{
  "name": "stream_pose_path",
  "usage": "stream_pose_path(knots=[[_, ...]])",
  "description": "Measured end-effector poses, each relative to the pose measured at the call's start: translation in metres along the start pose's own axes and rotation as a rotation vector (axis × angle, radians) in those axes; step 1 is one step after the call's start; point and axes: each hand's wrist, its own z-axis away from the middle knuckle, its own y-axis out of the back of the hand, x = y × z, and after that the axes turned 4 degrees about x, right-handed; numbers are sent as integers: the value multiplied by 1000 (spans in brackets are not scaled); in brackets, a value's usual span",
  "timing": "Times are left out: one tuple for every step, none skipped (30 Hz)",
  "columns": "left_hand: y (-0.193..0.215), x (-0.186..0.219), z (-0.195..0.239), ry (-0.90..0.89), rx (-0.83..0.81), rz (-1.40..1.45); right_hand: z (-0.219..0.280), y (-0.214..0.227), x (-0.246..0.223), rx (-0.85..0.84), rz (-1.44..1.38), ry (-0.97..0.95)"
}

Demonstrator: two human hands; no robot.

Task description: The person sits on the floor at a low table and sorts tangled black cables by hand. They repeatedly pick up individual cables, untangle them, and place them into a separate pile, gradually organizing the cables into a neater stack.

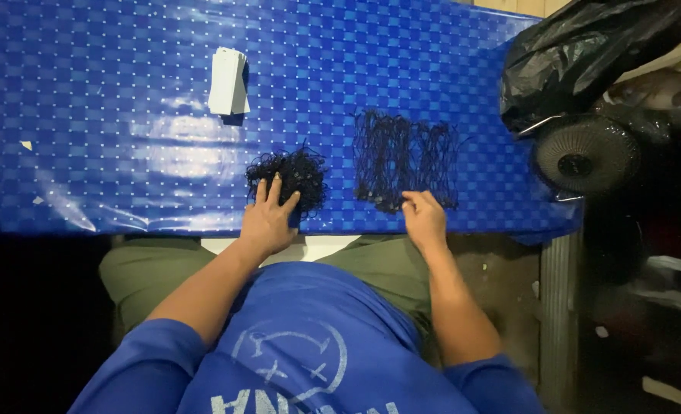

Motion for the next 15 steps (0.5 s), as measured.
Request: stream_pose_path(knots=[[-1,0,0,-1,7,0,-2,3,1,79,-12,25],[-2,0,-1,-1,8,0,-7,21,-22,80,-11,26],[-3,-1,-1,-7,16,0,-12,38,-45,197,-160,25],[-4,-1,0,-8,23,1,-18,55,-68,310,-311,27],[-3,-1,-1,-3,25,3,-24,67,-78,307,-313,31],[-3,-1,-1,-7,35,6,-29,78,-88,392,-430,99],[-3,-1,-1,-12,45,8,-34,88,-99,477,-547,167],[-5,-1,-2,-5,43,7,-33,109,-117,473,-552,166],[-6,-1,-3,-8,49,12,-33,130,-136,510,-575,273],[-8,-3,-4,-7,59,18,-34,150,-154,546,-598,385],[-6,-1,-4,2,60,18,-29,163,-170,542,-607,389],[-3,-1,-5,18,-5,71,-23,176,-187,665,-578,455],[-1,-1,-5,34,-70,125,-17,189,-203,791,-551,515],[-4,-3,-6,55,-69,129,-15,231,-259,779,-569,521],[-8,-5,-7,34,-38,158,-2,273,-311,288,-596,225]])
